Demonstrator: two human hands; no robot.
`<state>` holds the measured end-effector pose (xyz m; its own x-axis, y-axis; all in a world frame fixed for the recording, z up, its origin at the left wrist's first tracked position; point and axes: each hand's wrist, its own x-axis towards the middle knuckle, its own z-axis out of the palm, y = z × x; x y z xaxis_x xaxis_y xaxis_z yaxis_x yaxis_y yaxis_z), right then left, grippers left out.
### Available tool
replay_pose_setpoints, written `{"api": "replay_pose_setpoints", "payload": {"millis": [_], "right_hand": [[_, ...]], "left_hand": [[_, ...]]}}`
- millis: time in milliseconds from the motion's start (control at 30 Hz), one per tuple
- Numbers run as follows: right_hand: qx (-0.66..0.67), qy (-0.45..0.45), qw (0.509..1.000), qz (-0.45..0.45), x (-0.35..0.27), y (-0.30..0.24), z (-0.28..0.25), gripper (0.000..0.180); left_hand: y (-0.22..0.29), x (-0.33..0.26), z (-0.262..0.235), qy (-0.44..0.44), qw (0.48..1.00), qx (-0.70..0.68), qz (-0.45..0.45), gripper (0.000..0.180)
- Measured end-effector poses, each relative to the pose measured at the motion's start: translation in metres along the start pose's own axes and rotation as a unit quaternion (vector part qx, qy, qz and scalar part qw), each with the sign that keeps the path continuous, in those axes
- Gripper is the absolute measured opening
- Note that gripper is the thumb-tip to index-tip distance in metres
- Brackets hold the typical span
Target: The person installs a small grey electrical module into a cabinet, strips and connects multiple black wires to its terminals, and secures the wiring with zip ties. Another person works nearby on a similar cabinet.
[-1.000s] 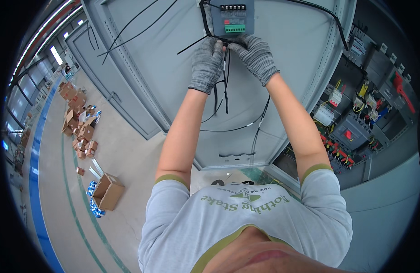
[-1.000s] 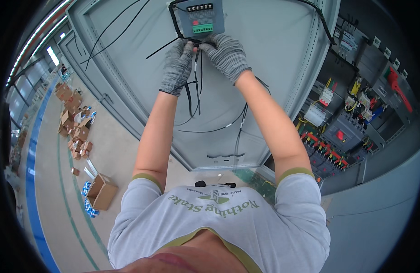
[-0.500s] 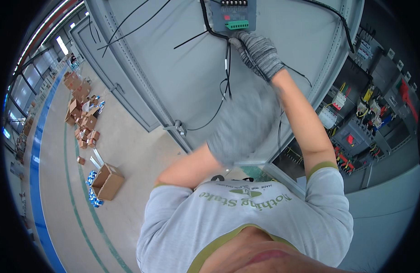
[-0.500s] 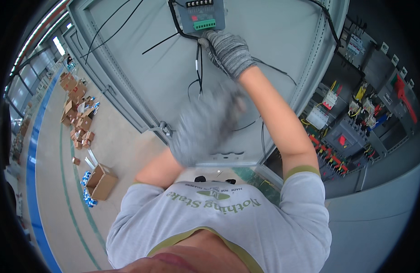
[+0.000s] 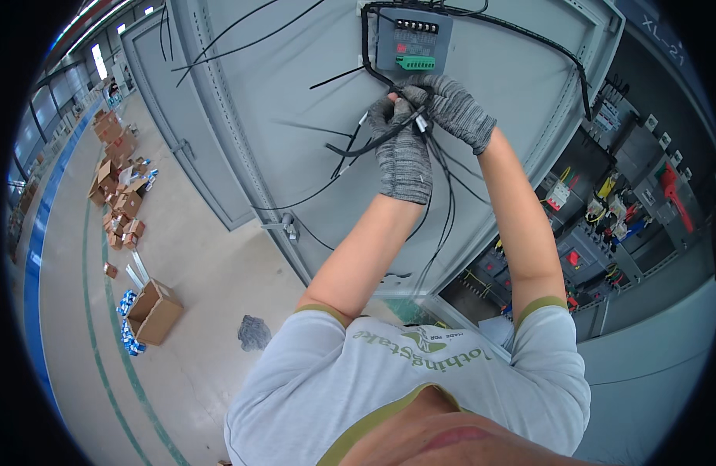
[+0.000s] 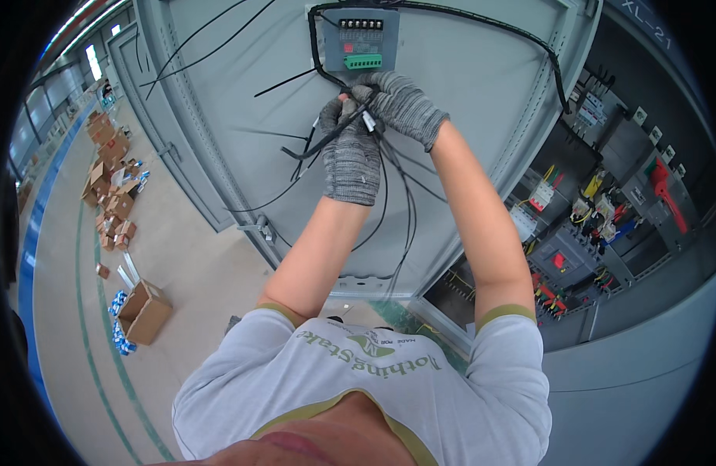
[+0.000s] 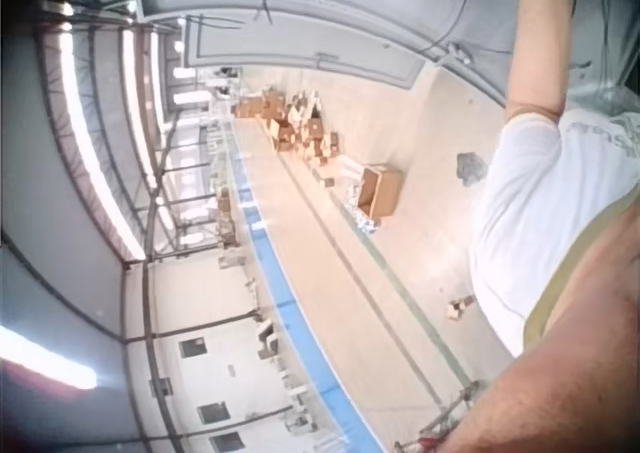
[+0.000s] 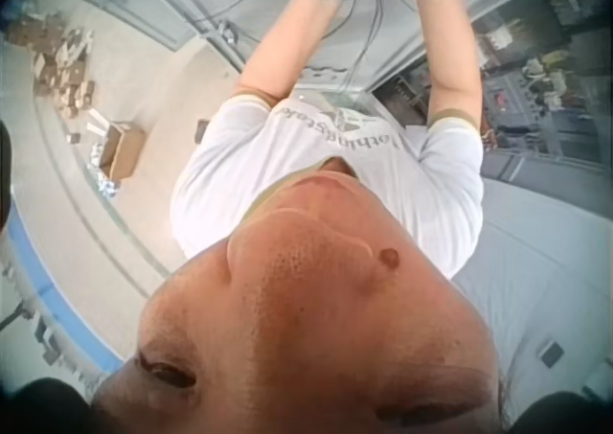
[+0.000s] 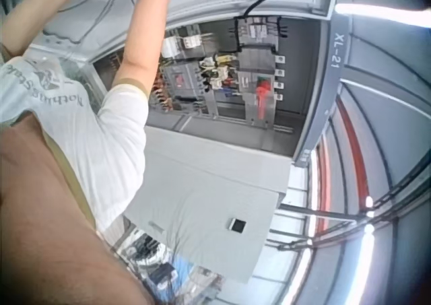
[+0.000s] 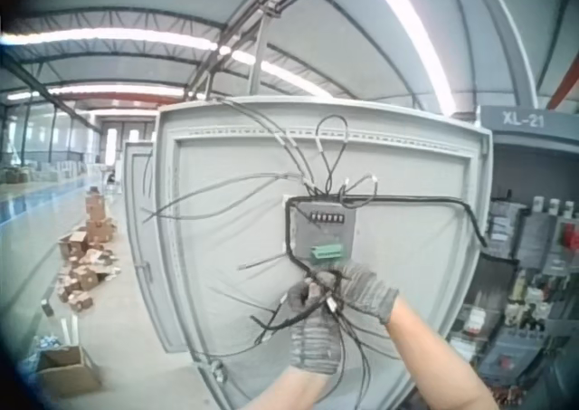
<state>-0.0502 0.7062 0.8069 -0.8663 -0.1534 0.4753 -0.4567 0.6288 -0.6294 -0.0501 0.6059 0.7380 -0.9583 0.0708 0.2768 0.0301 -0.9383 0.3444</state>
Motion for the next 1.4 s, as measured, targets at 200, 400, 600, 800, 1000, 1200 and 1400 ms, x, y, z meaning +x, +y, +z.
{"api": "replay_pose_setpoints", "payload": {"millis": [200, 400, 600, 800, 1000, 1200, 1400], "right_hand": [[-0.096, 0.111, 0.987, -0.068, -0.014, -0.009, 0.005, 0.021], [-0.137, 0.155, 0.963, -0.171, -0.022, -0.023, 0.011, 0.016], [-0.182, 0.172, 0.940, -0.231, -0.030, 0.012, 0.013, 0.024], [-0.101, 0.177, 0.964, -0.171, -0.039, 0.026, 0.011, 0.027], [-0.172, 0.085, 0.981, -0.042, -0.052, 0.032, -0.015, 0.019], [-0.138, 0.299, 0.937, -0.113, -0.078, -0.037, -0.023, 0.013], [-0.334, 0.038, 0.936, 0.100, -0.035, -0.045, -0.003, 0.037]], "left_hand": [[0.017, -0.027, 0.024, 0.031, 0.997, 0.070, -0.019, 0.022], [0.015, -0.026, 0.012, -0.023, 0.999, 0.034, -0.035, 0.019], [0.019, -0.015, 0.006, -0.048, 0.970, -0.193, -0.143, 0.018], [0.011, 0.013, -0.022, -0.224, 0.942, -0.175, -0.179, 0.028], [0.015, 0.016, -0.012, -0.122, 0.978, 0.134, -0.103, 0.031], [0.007, 0.032, -0.031, -0.129, 0.972, 0.189, -0.050, 0.032], [0.008, 0.027, -0.025, -0.146, 0.980, 0.123, -0.049, 0.026]]}}
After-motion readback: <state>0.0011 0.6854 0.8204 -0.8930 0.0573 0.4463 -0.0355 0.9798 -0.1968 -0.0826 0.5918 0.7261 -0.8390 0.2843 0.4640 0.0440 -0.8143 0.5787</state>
